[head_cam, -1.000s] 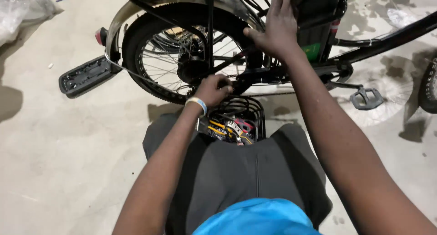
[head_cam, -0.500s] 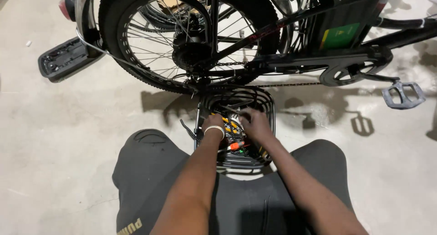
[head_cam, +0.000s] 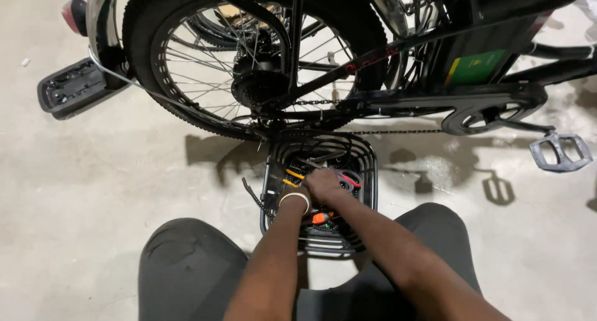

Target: The person assembles an electric bicycle by connecting wires and securing components near the rear wheel and battery. They use zip ties and pliers to organize and fasten the wiring harness.

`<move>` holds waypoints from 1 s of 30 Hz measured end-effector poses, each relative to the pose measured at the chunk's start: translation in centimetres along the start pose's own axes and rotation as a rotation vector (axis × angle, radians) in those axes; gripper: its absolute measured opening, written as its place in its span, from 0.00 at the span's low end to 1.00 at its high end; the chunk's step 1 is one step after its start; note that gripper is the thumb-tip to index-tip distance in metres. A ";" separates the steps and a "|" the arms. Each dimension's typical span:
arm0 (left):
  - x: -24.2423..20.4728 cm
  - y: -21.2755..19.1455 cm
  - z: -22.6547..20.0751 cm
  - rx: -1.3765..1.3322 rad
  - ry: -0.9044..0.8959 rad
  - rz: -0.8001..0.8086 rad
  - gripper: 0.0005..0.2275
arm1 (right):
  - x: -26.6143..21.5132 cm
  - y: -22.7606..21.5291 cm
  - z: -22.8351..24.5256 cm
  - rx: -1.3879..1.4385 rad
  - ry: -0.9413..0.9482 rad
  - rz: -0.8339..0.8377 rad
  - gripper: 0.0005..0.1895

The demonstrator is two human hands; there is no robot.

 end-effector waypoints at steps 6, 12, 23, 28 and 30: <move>-1.2 -6.8 -1.3 -0.030 0.022 -0.016 0.15 | -1.9 -0.7 1.3 -0.171 -0.168 -0.345 0.06; -5.3 -13.0 -4.0 -0.052 0.090 -0.023 0.14 | -5.5 -5.4 0.1 0.147 0.278 0.073 0.15; -11.6 -18.4 -3.9 -0.137 0.282 -0.142 0.09 | -13.2 -14.6 -2.5 0.754 0.309 -0.393 0.11; -10.6 -16.7 -1.7 -0.151 0.218 -0.176 0.08 | -13.3 -14.9 -1.9 0.581 0.376 -0.359 0.09; -11.5 -17.5 -1.3 -0.176 0.212 -0.204 0.08 | -13.2 -16.8 -1.4 0.472 0.409 -0.335 0.13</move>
Point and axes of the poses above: each hand's wrist, its own x-axis towards the middle knuckle, its own y-axis out of the palm, z = x × y, the point moved 8 cm from there along x, towards the middle knuckle, and after that the axes turned 4 degrees about -y, right-handed, at the moved point
